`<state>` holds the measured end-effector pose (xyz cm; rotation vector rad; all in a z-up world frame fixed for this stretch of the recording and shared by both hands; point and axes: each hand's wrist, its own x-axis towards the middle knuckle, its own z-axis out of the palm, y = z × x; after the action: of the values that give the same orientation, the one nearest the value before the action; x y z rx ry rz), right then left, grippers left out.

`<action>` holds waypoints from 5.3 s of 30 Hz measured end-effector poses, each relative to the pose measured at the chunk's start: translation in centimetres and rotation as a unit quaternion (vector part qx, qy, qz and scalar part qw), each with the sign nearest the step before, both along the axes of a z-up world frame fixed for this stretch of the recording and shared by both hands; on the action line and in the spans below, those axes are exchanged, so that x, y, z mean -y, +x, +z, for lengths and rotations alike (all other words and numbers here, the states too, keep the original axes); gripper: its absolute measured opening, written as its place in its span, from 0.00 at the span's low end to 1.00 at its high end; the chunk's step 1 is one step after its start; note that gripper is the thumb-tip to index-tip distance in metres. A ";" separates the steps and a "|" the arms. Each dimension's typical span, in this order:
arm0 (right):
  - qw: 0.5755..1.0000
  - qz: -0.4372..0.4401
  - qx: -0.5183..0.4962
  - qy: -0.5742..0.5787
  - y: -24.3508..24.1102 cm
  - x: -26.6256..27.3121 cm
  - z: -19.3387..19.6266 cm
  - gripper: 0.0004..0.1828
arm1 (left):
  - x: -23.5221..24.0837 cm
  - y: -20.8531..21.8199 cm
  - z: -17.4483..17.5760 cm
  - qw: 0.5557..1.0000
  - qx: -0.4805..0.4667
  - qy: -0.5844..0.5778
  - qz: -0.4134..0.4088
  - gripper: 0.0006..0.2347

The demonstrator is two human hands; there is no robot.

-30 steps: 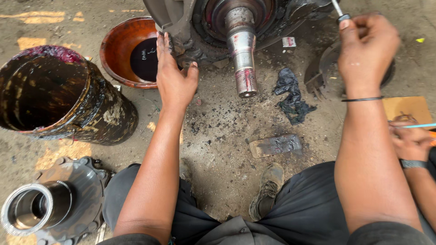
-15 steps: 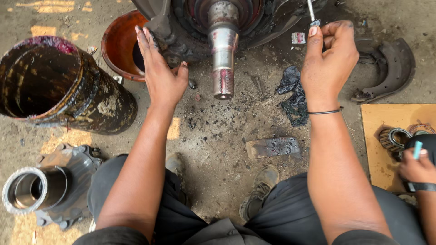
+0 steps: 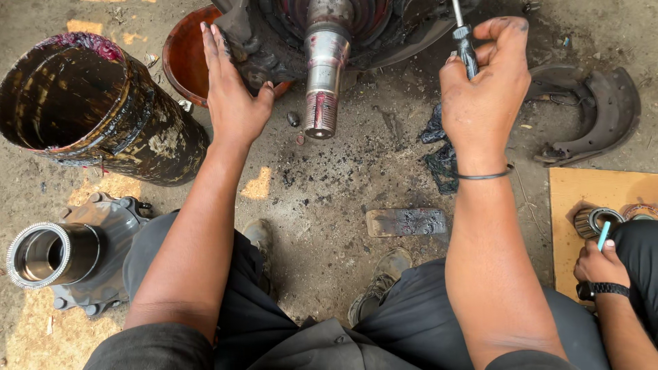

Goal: The person uses a screwdriver to scrape and clean a cylindrical metal shaft of a mechanical assembly. The person holds the shaft with one hand and scrapes the surface with the other, removing residue.

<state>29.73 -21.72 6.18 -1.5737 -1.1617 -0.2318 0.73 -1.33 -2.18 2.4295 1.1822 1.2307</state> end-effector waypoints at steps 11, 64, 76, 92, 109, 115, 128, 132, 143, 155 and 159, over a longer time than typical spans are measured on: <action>0.983 -0.020 0.176 -0.043 0.6 7.5 4.3 0.19 | -0.2 0.1 -0.3 1.000 0.004 -0.013 0.009 0.46; 0.965 0.177 -0.015 0.193 -2.9 -0.7 2.5 0.03 | 0.0 0.4 1.1 0.997 0.048 -0.059 -0.026 0.45; 0.957 0.183 -0.042 0.222 -2.4 0.2 4.1 0.03 | 0.0 -0.1 1.8 0.993 0.057 -0.094 -0.040 0.43; 0.962 0.143 0.014 0.231 -1.7 0.5 3.1 0.02 | 0.0 -0.2 1.2 0.994 0.062 -0.066 -0.057 0.46; 0.951 0.211 -0.051 0.219 -2.2 -0.1 3.9 0.03 | -0.4 -0.4 0.7 0.996 0.050 -0.047 -0.064 0.44; 0.940 0.198 -0.071 0.268 -1.6 0.8 4.9 0.03 | -0.1 -0.5 1.0 0.992 0.064 -0.079 -0.070 0.45; 0.973 0.143 0.117 0.138 -4.4 -1.5 3.9 0.04 | -0.2 -0.5 1.3 0.993 0.064 -0.059 -0.074 0.44; 0.967 0.180 -0.059 0.173 -3.6 -1.0 4.4 0.04 | -0.2 -0.9 1.3 0.992 0.061 -0.080 -0.073 0.43; 0.963 0.164 0.016 0.211 -1.6 -0.3 3.4 0.03 | -0.3 -1.1 1.5 0.990 0.077 -0.078 -0.088 0.43; 0.960 0.140 -0.055 0.236 -1.8 -1.1 2.2 0.07 | -0.1 -0.6 1.2 0.990 0.080 -0.080 -0.081 0.43; 0.961 0.119 -0.032 0.247 -2.6 -1.2 2.4 0.09 | -0.2 -0.7 1.3 0.993 0.066 -0.055 -0.077 0.43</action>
<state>27.16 -20.52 8.60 -0.9880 -1.1247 -0.2838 0.04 -1.16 -0.93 2.2737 0.9791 1.2259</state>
